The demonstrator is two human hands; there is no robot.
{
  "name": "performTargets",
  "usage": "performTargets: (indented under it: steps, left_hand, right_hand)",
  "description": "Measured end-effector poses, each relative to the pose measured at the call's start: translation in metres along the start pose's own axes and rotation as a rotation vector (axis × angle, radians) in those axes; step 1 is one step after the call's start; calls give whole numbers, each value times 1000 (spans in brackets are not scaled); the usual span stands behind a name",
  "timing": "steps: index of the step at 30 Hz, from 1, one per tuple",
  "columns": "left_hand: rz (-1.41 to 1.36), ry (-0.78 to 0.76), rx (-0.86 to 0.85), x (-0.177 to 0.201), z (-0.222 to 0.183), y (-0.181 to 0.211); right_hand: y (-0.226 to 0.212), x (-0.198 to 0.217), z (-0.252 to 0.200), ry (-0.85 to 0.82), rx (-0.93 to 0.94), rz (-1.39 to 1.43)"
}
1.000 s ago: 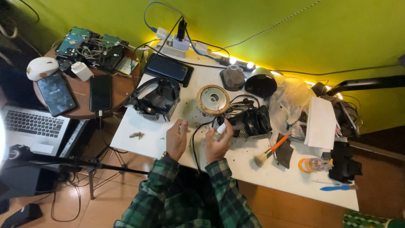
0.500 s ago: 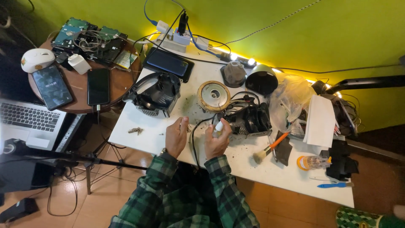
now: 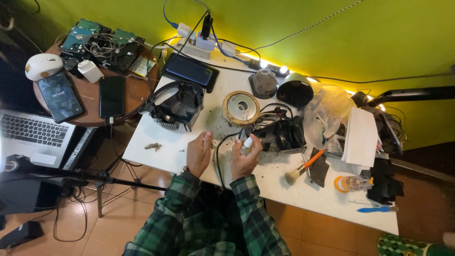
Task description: Cleaning various components of a disassembled motor assembly using a brush, cloth, and cleaning solution.
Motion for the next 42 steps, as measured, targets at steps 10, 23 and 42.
performTargets:
  steps: [10,23,42]
  left_hand:
    - [-4,2,-28,0,1,-1]
    - [15,2,-36,5,-2,14]
    - [-50,30,-116,10,-3,20]
  right_hand:
    - [-23,-1,7,-54,-8,-34]
    - [-38,-13,9,-124,81,-80]
    - [-61,-46,22,-71,259,-187]
Point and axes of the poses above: each hand's wrist, its own z-axis towards the middle knuckle, its own x-axis out of the back of the hand, y = z × x, the point moved 7 cm from there along z, towards the middle knuckle, and after that the axes turned 7 degrees about -y, right-handed, at the moved point
